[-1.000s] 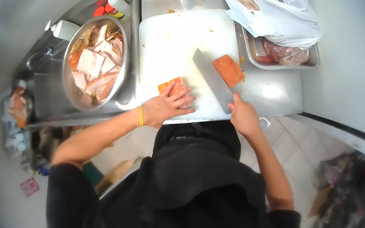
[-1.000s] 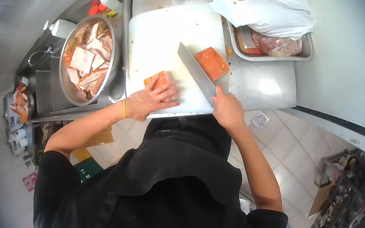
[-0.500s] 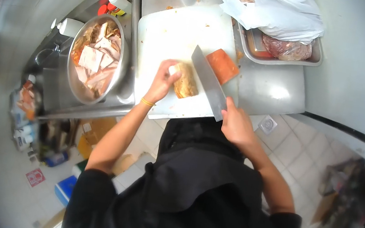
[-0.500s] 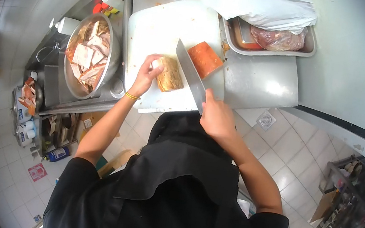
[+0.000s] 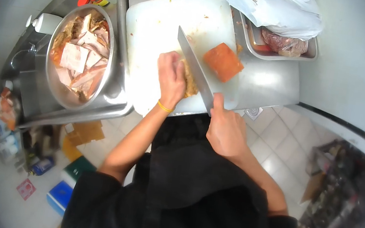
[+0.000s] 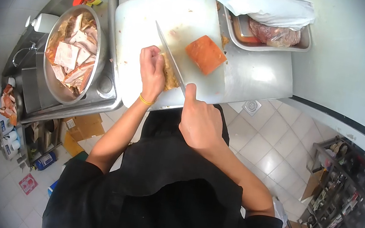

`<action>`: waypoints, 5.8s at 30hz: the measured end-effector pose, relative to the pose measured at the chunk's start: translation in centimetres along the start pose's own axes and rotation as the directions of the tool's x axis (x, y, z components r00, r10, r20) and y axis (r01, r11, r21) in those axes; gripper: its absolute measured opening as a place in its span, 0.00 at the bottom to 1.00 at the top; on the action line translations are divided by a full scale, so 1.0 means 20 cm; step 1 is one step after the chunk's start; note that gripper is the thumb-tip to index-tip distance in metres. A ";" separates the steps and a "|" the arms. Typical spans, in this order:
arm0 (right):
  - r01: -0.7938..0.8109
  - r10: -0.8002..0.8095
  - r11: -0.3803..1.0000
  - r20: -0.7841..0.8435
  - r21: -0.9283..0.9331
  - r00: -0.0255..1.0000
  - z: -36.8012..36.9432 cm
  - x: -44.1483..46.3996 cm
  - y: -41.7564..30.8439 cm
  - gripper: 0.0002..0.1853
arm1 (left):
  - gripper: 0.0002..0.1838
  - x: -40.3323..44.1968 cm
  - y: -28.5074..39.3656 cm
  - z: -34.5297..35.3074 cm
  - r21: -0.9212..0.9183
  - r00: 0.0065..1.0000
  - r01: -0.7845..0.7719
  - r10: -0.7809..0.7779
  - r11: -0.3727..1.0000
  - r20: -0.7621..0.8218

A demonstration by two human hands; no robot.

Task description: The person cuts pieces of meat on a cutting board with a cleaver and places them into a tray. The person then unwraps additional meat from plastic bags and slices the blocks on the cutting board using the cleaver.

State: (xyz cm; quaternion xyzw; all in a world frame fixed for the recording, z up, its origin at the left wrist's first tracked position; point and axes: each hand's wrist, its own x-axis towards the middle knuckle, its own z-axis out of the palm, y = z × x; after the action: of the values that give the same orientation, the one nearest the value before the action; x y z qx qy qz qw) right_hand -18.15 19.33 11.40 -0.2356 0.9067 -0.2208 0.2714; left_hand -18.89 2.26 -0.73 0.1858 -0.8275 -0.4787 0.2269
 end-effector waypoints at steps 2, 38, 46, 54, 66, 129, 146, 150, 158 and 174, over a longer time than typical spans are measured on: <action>0.006 -0.006 1.000 -0.013 -0.002 1.000 0.00 0.00 -0.03 0.22 | 0.07 0.02 -0.01 0.00 0.104 0.991 -0.132 0.128 0.986 0.050; -0.268 0.263 0.963 0.145 0.017 0.954 0.19 -0.02 -0.02 0.08 | 0.08 0.04 -0.03 0.02 0.119 0.964 -0.182 0.153 0.976 0.218; -0.063 0.079 0.974 -0.066 0.218 0.995 0.34 0.22 0.15 0.14 | 0.07 0.03 -0.02 0.02 0.104 0.972 -0.154 0.132 0.983 0.194; 0.003 0.026 0.967 -0.113 0.255 0.993 0.07 0.10 0.12 0.17 | 0.06 0.02 -0.04 0.02 0.147 0.982 -0.115 0.090 0.982 0.163; -0.078 0.109 0.989 -0.254 0.130 0.961 0.14 -0.20 -0.08 0.09 | 0.16 0.03 -0.01 0.01 0.161 0.944 -0.283 0.245 0.946 0.221; -0.009 0.018 0.976 -0.036 0.217 0.999 0.26 0.20 0.37 0.20 | 0.53 -0.03 0.11 -0.20 0.495 0.877 -0.365 0.113 0.788 0.466; -0.059 0.057 0.992 -0.024 -0.108 0.998 0.06 0.24 -0.22 0.19 | 0.10 0.09 -0.19 -0.28 0.087 0.986 -0.135 0.142 0.987 -0.090; -0.098 0.100 0.986 0.013 -0.138 0.995 0.07 0.24 -0.28 0.19 | 0.08 0.11 -0.20 -0.18 0.168 0.991 -0.136 0.131 0.976 0.042; -0.099 0.105 0.985 0.032 -0.143 0.994 0.09 0.19 -0.32 0.20 | 0.11 0.12 -0.21 -0.16 0.357 0.974 -0.224 0.196 0.907 0.114; 0.002 -0.013 0.991 -0.078 -0.137 0.997 0.22 0.44 -0.16 0.27 | 0.08 0.11 -0.18 -0.14 0.416 0.976 -0.202 0.148 0.887 0.160</action>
State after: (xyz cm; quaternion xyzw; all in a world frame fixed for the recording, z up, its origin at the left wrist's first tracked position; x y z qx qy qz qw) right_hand -21.08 10.75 6.35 -0.2482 0.9287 -0.1684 0.2179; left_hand -18.83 -2.60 -2.31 0.1257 -0.9384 -0.2727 0.1709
